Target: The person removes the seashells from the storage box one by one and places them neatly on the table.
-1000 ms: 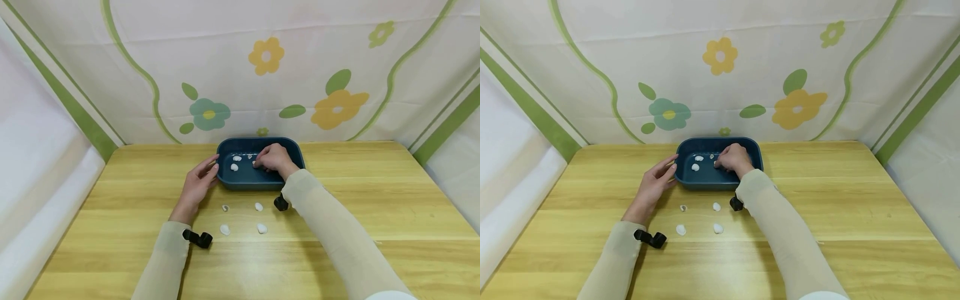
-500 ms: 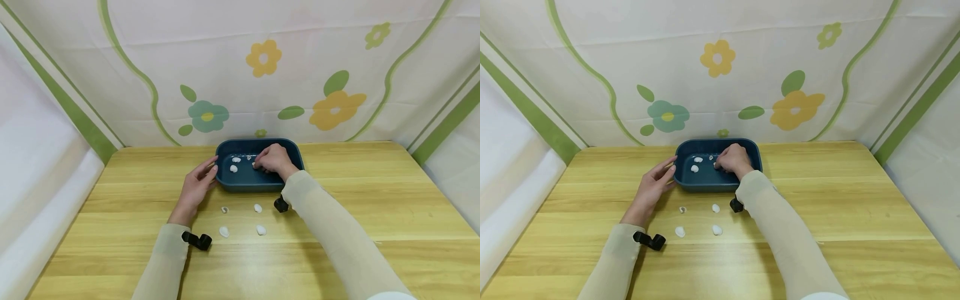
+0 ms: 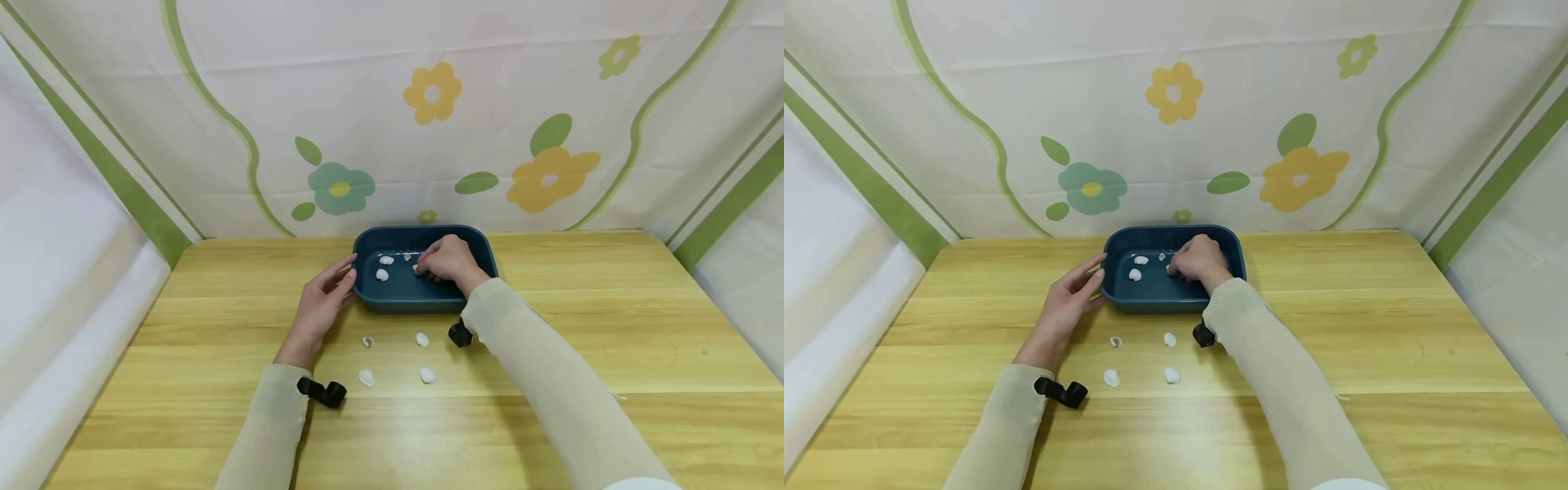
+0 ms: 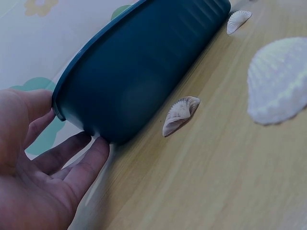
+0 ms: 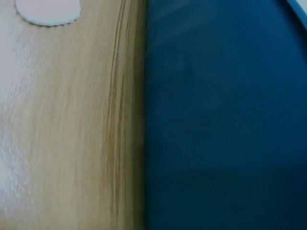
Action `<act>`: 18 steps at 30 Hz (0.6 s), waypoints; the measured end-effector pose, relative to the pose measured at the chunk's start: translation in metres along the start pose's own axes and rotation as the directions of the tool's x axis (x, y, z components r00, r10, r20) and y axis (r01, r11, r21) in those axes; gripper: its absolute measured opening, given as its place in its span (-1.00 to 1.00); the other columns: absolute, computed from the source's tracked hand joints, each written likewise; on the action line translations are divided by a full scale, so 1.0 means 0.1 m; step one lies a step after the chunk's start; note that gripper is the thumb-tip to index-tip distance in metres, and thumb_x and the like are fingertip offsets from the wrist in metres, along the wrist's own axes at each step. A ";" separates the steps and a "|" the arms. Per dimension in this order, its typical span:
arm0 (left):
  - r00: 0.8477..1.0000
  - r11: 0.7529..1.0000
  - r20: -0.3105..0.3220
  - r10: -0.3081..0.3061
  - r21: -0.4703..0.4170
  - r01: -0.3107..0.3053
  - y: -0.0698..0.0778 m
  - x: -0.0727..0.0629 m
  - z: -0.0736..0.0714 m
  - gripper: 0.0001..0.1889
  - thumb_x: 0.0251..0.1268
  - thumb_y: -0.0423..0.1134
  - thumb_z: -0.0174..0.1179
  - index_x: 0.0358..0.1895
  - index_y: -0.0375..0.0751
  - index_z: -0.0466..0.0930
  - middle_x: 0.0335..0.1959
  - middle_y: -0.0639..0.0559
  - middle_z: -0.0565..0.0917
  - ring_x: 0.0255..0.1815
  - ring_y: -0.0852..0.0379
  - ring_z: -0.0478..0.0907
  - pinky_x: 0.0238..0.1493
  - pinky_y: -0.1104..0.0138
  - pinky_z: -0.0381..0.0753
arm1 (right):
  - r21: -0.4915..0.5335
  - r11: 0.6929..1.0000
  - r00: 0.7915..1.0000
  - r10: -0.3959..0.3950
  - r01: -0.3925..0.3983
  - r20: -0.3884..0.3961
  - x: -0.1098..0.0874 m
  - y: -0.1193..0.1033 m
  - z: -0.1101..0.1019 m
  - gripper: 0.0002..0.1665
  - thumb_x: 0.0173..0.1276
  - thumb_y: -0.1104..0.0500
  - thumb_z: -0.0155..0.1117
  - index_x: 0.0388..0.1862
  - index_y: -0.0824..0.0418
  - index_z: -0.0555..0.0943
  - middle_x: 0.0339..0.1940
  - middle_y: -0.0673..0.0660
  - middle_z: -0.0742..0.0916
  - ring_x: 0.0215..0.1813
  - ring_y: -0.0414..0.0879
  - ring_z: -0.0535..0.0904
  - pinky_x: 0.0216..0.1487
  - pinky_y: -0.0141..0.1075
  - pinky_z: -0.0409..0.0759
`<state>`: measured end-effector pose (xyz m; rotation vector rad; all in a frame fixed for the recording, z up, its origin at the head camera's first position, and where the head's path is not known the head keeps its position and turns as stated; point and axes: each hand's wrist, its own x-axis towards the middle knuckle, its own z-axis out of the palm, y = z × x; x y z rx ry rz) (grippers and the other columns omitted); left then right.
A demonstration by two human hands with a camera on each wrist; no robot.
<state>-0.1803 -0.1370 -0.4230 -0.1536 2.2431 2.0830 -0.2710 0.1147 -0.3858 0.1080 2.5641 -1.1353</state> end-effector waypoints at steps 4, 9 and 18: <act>1.000 1.000 0.001 -0.001 -0.001 0.001 0.01 0.00 0.00 -0.58 0.70 -0.07 0.17 0.49 0.25 0.59 0.50 -0.04 0.56 0.46 -0.03 0.58 0.39 0.12 0.71 | 0.010 1.000 1.000 -0.003 0.003 -0.005 -0.01 -0.01 0.00 -0.83 0.33 0.14 0.61 -0.13 0.14 0.88 -0.21 0.11 0.87 -0.32 -0.12 0.74 -0.31 -0.32 0.77; 1.000 1.000 0.002 -0.006 0.009 0.006 0.00 -0.01 0.00 -0.58 0.70 -0.06 0.17 0.50 0.27 0.58 0.51 -0.04 0.55 0.46 -0.04 0.58 0.39 0.11 0.70 | 0.011 1.000 1.000 -0.004 0.005 -0.018 -0.03 0.00 0.00 -0.85 0.32 0.14 0.62 -0.16 0.14 0.90 -0.24 0.11 0.88 -0.39 -0.13 0.72 -0.34 -0.32 0.75; 1.000 1.000 0.002 -0.004 -0.006 0.004 0.00 -0.01 0.00 -0.58 0.69 -0.06 0.18 0.50 0.25 0.58 0.52 -0.03 0.55 0.47 -0.03 0.58 0.38 0.13 0.71 | 0.046 0.999 1.000 0.001 -0.001 -0.012 -0.03 -0.01 0.01 -0.88 0.35 0.18 0.59 -0.18 0.19 0.89 -0.25 0.13 0.87 -0.47 -0.19 0.72 -0.36 -0.37 0.79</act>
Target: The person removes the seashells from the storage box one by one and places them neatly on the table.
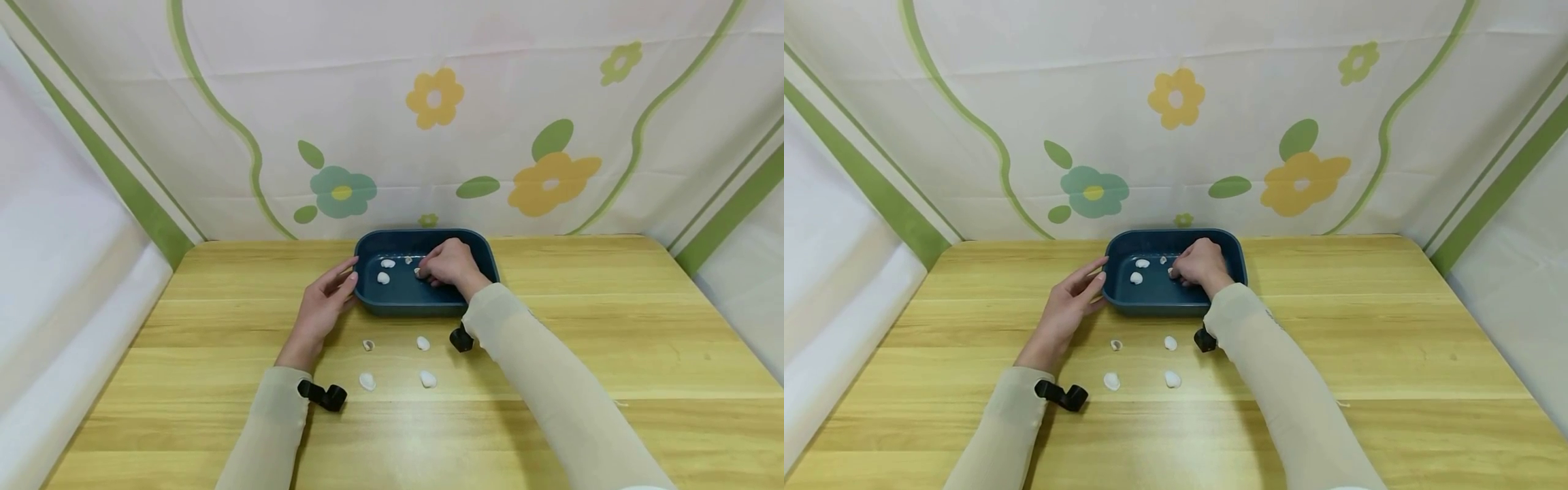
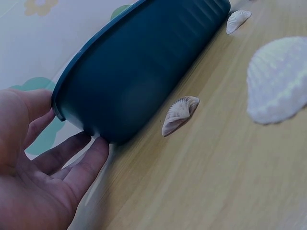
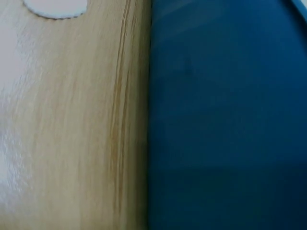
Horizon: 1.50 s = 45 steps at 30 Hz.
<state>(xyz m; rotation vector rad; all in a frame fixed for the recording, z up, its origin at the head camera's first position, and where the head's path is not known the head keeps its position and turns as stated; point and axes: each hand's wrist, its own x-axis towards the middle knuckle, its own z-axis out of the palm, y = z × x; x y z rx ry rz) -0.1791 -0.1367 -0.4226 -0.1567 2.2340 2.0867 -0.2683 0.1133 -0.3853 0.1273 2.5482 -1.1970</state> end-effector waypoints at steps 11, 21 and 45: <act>1.000 1.000 0.007 0.009 -0.007 -0.009 0.00 0.01 0.02 -0.57 0.68 -0.04 0.19 0.50 0.26 0.58 0.53 -0.02 0.54 0.48 -0.03 0.58 0.39 0.13 0.70 | -0.012 1.000 1.000 -0.009 0.010 0.010 0.00 0.00 -0.04 -0.84 0.40 0.12 0.57 -0.15 0.18 0.87 -0.19 0.14 0.84 -0.37 -0.14 0.73 -0.33 -0.36 0.79; 1.000 1.000 0.010 0.010 -0.004 -0.010 0.02 0.02 0.04 -0.58 0.69 -0.05 0.19 0.49 0.27 0.59 0.52 -0.01 0.55 0.48 -0.02 0.57 0.39 0.13 0.70 | -0.054 0.996 0.997 -0.072 0.073 0.024 -0.03 0.03 -0.06 -0.87 0.47 0.10 0.51 -0.17 0.14 0.80 -0.18 0.14 0.79 -0.27 -0.07 0.69 -0.29 -0.35 0.70; 1.000 1.000 0.007 0.006 0.015 -0.007 -0.02 0.00 -0.02 -0.57 0.70 -0.04 0.17 0.51 0.27 0.56 0.53 -0.04 0.54 0.47 -0.06 0.58 0.40 0.10 0.69 | 0.218 0.963 0.976 -0.185 0.156 0.117 -0.50 -0.05 -0.31 -0.72 0.56 0.02 0.43 0.08 0.15 0.72 0.11 0.29 0.84 -0.07 0.15 0.78 -0.12 -0.19 0.76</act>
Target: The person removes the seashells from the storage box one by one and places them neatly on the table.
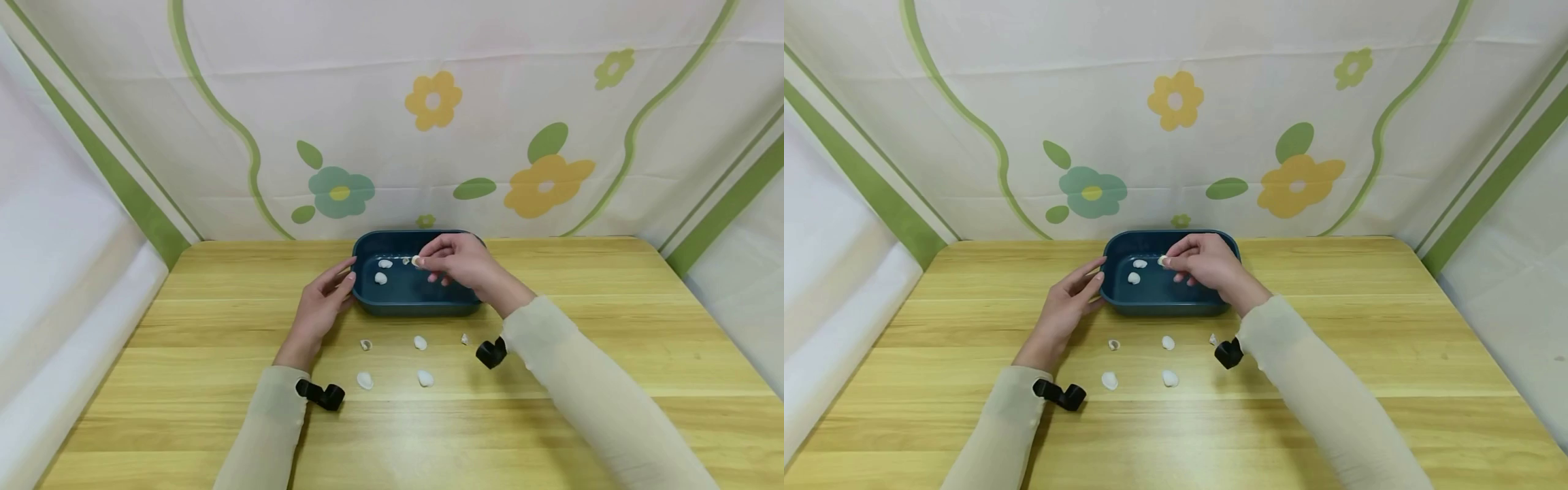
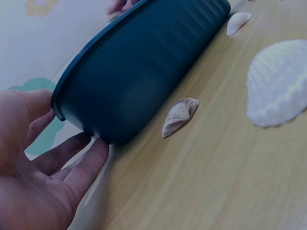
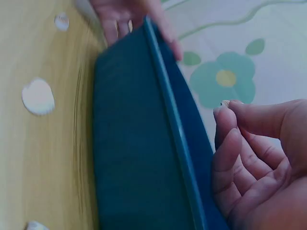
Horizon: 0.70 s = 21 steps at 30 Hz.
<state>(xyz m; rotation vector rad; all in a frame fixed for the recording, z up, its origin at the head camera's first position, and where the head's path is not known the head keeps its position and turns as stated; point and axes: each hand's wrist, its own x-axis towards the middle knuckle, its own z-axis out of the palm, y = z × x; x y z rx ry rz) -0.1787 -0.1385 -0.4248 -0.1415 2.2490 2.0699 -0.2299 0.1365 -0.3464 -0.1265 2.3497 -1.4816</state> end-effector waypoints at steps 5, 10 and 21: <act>1.000 1.000 0.001 -0.007 0.003 0.007 0.00 0.00 0.00 -0.57 0.70 -0.04 0.17 0.51 0.27 0.56 0.53 -0.04 0.54 0.47 -0.05 0.58 0.40 0.11 0.70 | 0.022 0.999 0.999 -0.040 0.040 0.031 -0.20 0.01 -0.01 -0.72 0.58 0.01 0.40 0.08 0.16 0.70 0.10 0.32 0.83 -0.15 0.09 0.75 -0.21 -0.26 0.72; 1.000 1.000 -0.001 -0.009 0.003 0.009 0.00 -0.01 0.00 -0.58 0.70 -0.05 0.17 0.51 0.27 0.57 0.52 -0.04 0.55 0.46 -0.05 0.59 0.39 0.12 0.70 | 0.068 0.994 0.995 -0.085 0.082 0.050 -0.39 0.08 -0.04 -0.69 0.57 0.00 0.42 0.06 0.19 0.69 0.06 0.27 0.85 -0.28 -0.04 0.70 -0.26 -0.27 0.71; 1.000 1.000 -0.002 -0.007 -0.004 0.007 0.01 0.00 0.01 -0.57 0.70 -0.04 0.17 0.51 0.28 0.56 0.53 -0.03 0.54 0.47 -0.05 0.59 0.39 0.12 0.70 | 0.172 0.983 0.992 -0.080 0.061 0.102 -0.78 0.37 -0.01 -0.70 0.52 0.07 0.48 0.03 0.26 0.70 -0.16 0.16 0.85 -0.33 0.03 0.65 -0.34 -0.27 0.69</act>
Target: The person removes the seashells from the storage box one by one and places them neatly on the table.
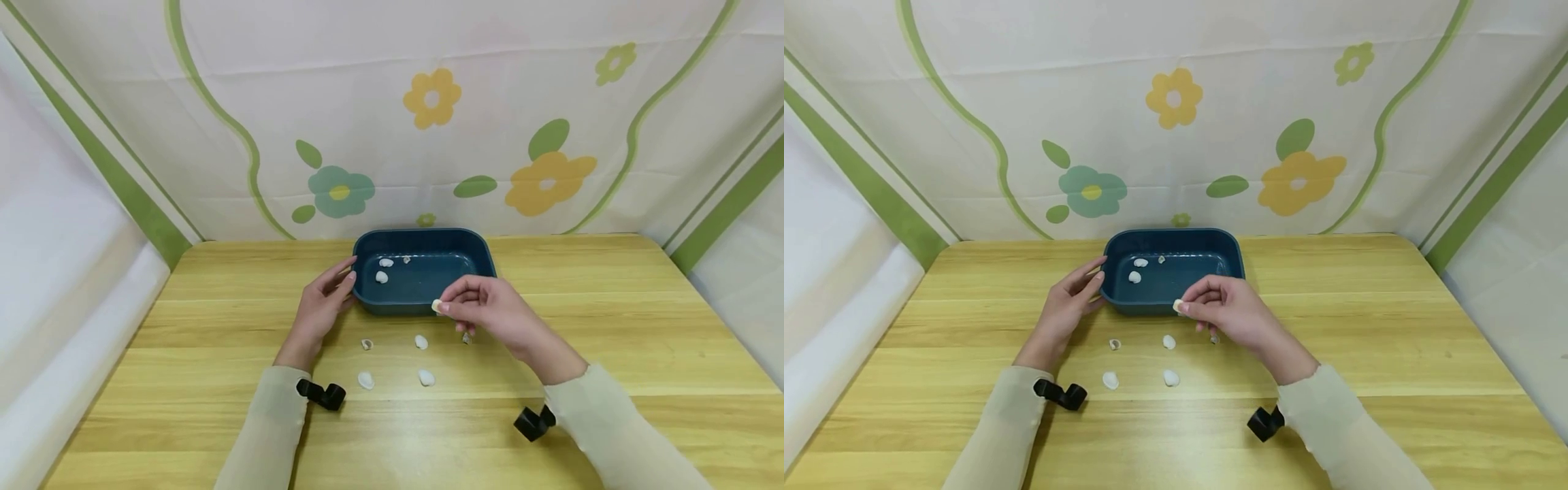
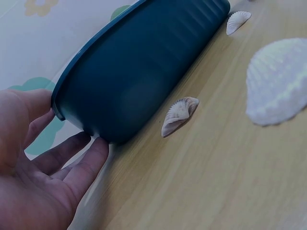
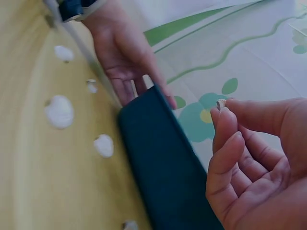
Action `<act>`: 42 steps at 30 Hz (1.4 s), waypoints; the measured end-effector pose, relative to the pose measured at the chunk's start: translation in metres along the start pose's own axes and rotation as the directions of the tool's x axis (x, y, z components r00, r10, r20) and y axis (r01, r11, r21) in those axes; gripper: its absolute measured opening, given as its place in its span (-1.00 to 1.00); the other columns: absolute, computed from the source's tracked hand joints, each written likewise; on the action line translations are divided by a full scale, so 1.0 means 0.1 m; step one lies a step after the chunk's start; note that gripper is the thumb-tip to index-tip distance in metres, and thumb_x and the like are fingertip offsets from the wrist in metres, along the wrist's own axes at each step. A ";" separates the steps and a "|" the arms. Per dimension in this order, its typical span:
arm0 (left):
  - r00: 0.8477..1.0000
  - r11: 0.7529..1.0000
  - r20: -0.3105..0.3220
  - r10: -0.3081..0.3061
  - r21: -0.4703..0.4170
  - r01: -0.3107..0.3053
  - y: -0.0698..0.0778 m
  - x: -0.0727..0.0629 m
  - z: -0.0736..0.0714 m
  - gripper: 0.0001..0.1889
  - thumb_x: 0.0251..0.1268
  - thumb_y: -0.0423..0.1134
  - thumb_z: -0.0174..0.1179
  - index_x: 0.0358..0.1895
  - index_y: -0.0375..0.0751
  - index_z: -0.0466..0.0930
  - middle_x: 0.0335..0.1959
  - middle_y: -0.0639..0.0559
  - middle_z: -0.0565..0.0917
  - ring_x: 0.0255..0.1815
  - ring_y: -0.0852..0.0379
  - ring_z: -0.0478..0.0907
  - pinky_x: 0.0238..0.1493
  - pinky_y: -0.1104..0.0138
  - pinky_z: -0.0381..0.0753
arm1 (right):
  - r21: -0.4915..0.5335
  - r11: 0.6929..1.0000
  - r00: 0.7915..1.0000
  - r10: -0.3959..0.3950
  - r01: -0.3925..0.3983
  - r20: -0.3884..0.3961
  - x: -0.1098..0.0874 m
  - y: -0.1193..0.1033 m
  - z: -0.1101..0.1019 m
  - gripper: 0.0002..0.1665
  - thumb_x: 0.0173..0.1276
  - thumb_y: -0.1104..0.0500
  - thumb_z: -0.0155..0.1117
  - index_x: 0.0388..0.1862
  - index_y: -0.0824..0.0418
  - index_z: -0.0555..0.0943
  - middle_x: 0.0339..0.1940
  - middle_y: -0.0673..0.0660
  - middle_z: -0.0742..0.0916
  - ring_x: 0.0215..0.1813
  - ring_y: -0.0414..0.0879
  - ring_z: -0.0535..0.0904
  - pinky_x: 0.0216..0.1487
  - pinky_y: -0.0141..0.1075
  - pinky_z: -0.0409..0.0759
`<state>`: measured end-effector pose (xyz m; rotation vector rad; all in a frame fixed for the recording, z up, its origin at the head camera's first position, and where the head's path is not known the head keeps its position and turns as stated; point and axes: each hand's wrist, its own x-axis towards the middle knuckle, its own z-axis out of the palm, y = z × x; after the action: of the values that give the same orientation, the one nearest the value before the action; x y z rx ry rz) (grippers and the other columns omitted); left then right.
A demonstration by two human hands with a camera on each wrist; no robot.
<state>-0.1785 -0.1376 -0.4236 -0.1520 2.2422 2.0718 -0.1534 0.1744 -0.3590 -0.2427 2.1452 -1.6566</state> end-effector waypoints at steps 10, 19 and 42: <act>1.000 1.000 0.000 -0.001 -0.003 0.001 0.01 0.00 0.00 -0.57 0.70 -0.04 0.16 0.51 0.28 0.56 0.56 -0.03 0.51 0.49 -0.05 0.57 0.40 0.12 0.70 | -0.050 0.998 0.999 0.040 -0.038 0.028 -0.23 0.29 0.00 -0.63 0.47 0.05 0.53 -0.02 0.33 0.69 -0.25 0.30 0.77 -0.37 0.04 0.67 -0.45 -0.30 0.64; 1.000 1.000 -0.001 -0.003 -0.008 0.003 0.00 0.01 0.02 -0.57 0.70 -0.05 0.16 0.51 0.27 0.57 0.53 -0.04 0.53 0.46 -0.05 0.58 0.39 0.14 0.70 | -0.100 0.991 0.993 0.096 -0.089 0.064 -0.33 0.48 -0.03 -0.68 0.45 0.11 0.53 -0.06 0.34 0.71 -0.29 0.22 0.78 -0.43 -0.07 0.65 -0.51 -0.34 0.62; 1.000 1.000 -0.017 0.007 0.009 -0.007 0.01 0.01 0.03 -0.58 0.70 -0.03 0.16 0.51 0.29 0.57 0.53 -0.03 0.53 0.48 -0.03 0.58 0.39 0.16 0.70 | -0.300 0.952 0.989 0.102 -0.065 0.109 -0.41 0.53 -0.20 -0.84 0.37 0.14 0.58 -0.19 0.21 0.81 -0.37 0.11 0.82 -0.57 -0.18 0.54 -0.54 -0.33 0.63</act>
<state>-0.1792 -0.1346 -0.4229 -0.1619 2.2644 2.0722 -0.1197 0.2226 -0.3965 -0.3278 2.2690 -1.2352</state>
